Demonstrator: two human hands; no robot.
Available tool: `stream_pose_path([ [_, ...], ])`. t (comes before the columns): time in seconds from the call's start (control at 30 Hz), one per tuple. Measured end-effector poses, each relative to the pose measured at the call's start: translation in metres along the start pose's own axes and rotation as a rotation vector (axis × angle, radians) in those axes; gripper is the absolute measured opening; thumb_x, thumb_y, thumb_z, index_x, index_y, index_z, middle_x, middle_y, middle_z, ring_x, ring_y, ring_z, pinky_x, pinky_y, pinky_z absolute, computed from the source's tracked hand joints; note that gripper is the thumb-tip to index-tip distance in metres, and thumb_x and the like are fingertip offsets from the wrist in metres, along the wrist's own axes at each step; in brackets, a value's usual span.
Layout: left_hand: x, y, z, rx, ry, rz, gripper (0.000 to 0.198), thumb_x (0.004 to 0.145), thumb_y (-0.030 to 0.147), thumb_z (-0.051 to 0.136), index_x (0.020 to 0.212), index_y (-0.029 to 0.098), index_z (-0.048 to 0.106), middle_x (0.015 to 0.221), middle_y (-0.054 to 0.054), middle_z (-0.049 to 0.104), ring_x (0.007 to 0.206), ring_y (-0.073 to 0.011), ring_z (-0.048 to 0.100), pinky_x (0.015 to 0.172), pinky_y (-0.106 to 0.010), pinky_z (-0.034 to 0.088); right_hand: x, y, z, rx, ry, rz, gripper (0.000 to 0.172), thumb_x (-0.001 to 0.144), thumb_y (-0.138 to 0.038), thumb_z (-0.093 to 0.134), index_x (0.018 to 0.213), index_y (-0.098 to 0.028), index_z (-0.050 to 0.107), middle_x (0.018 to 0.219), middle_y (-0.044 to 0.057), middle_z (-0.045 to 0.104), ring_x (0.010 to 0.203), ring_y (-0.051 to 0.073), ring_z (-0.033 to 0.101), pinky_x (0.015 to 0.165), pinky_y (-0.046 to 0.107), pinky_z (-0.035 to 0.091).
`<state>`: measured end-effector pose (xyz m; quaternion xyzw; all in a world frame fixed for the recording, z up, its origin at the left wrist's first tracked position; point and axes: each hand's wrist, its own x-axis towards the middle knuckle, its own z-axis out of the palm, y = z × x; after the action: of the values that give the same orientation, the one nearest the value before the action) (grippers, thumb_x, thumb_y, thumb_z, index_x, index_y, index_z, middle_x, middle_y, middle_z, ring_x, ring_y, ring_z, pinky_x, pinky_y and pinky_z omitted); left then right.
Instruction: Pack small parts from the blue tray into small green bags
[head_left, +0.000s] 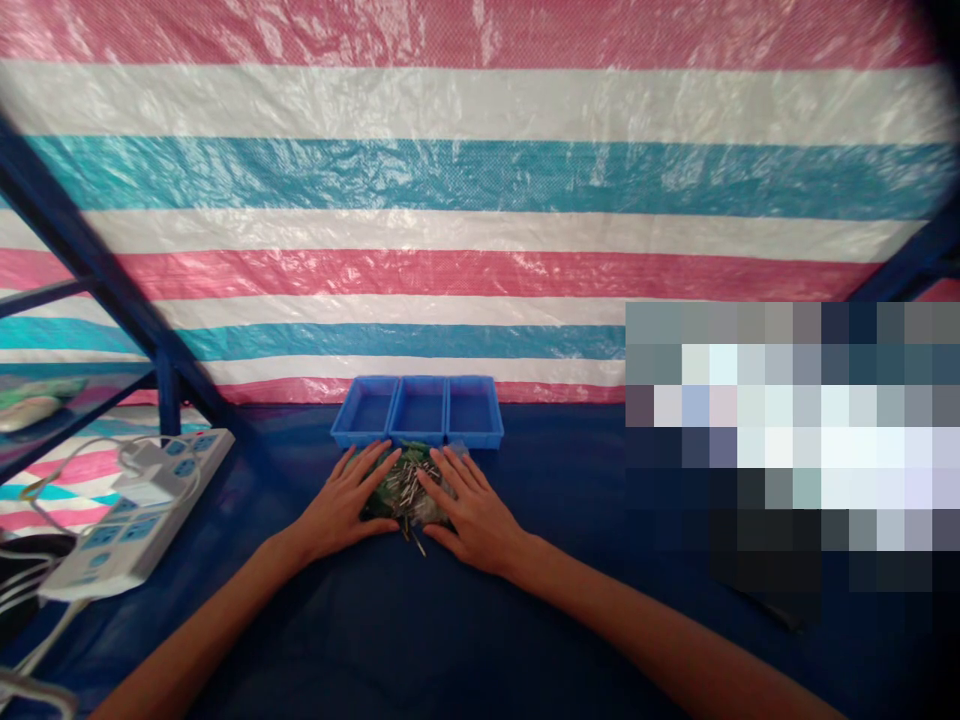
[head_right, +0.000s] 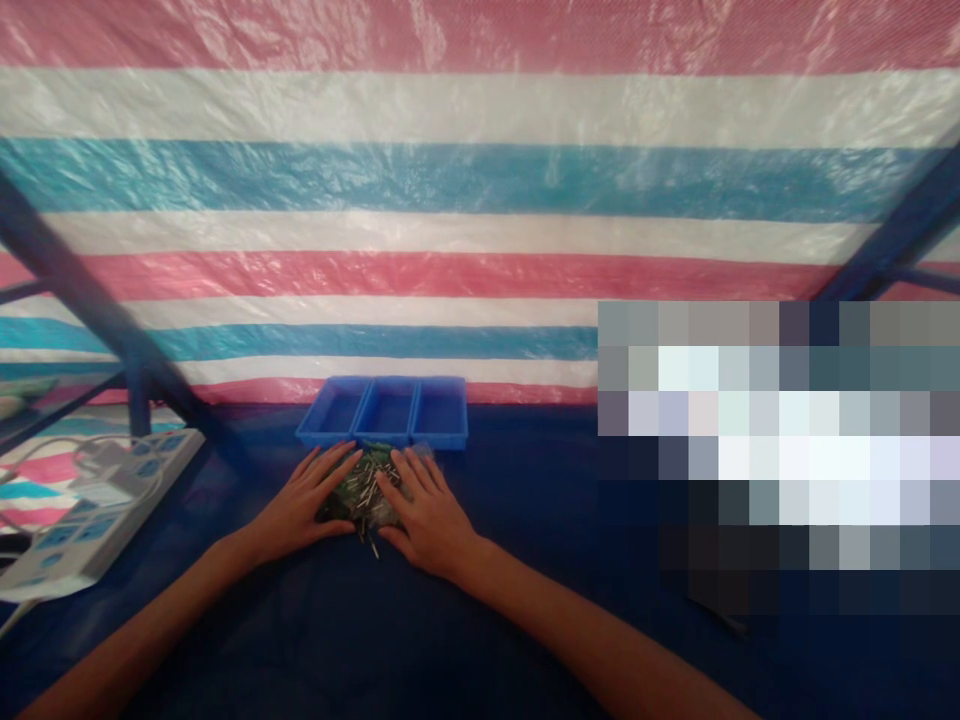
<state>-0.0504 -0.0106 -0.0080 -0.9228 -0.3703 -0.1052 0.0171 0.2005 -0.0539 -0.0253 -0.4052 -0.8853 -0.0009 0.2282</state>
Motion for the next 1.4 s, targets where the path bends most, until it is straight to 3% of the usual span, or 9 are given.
stream_pose_path([
  [0.17,-0.002,0.008,-0.017,-0.034,-0.061,0.031,0.089,0.078,0.061,0.052,0.146,0.026,0.008,0.152,-0.01,0.016,0.138,-0.0318,0.017,0.111,-0.051,0.014,-0.003,-0.02,-0.001,0.011,-0.011,0.04,0.095,0.074,-0.063,0.056,0.145,-0.01,0.02,0.151,0.018,0.01,0.139,0.035,0.005,0.111,0.054,0.014],
  [0.27,-0.004,0.008,-0.021,-0.029,-0.08,0.061,0.085,0.08,0.059,0.05,0.146,0.026,0.008,0.153,-0.008,0.01,0.139,-0.032,0.013,0.111,-0.051,0.013,-0.003,-0.026,0.006,-0.004,-0.006,0.079,0.104,0.068,-0.067,0.059,0.146,-0.01,0.019,0.152,0.018,0.007,0.138,0.037,0.002,0.11,0.056,0.011],
  [0.6,-0.003,0.001,-0.007,0.024,-0.099,0.08,0.079,0.083,0.06,0.044,0.146,0.027,0.009,0.153,-0.008,0.012,0.139,-0.0314,0.011,0.111,-0.052,0.008,0.005,-0.016,0.015,-0.027,-0.003,0.155,0.088,0.077,-0.063,0.052,0.145,-0.015,0.022,0.152,0.014,0.012,0.139,0.033,0.007,0.111,0.053,0.013],
  [0.8,-0.002,0.002,-0.005,0.046,-0.051,0.073,0.086,0.081,0.063,0.045,0.147,0.023,0.008,0.153,-0.01,0.011,0.139,-0.0317,0.011,0.111,-0.052,0.009,0.011,-0.003,0.015,-0.024,0.004,0.115,0.085,0.079,-0.061,0.053,0.144,-0.013,0.027,0.152,0.015,0.012,0.139,0.033,0.008,0.111,0.05,0.017],
  [1.07,0.005,-0.001,-0.007,0.148,-0.055,0.17,0.078,0.084,0.061,0.041,0.146,0.023,0.013,0.153,-0.009,0.012,0.14,-0.0311,0.009,0.112,-0.052,0.005,0.012,0.002,0.012,-0.045,0.034,0.064,0.083,0.08,-0.055,0.054,0.144,-0.011,0.025,0.152,0.014,0.014,0.139,0.032,0.007,0.112,0.05,0.016],
  [1.4,0.002,-0.005,-0.001,0.126,-0.031,0.128,0.068,0.09,0.053,0.036,0.146,0.023,0.012,0.151,-0.006,0.021,0.139,-0.0251,0.016,0.113,-0.043,0.014,0.011,0.007,0.015,-0.025,-0.022,0.092,0.078,0.084,-0.062,0.041,0.143,-0.012,0.028,0.151,0.013,0.02,0.139,0.031,0.013,0.112,0.049,0.017],
])
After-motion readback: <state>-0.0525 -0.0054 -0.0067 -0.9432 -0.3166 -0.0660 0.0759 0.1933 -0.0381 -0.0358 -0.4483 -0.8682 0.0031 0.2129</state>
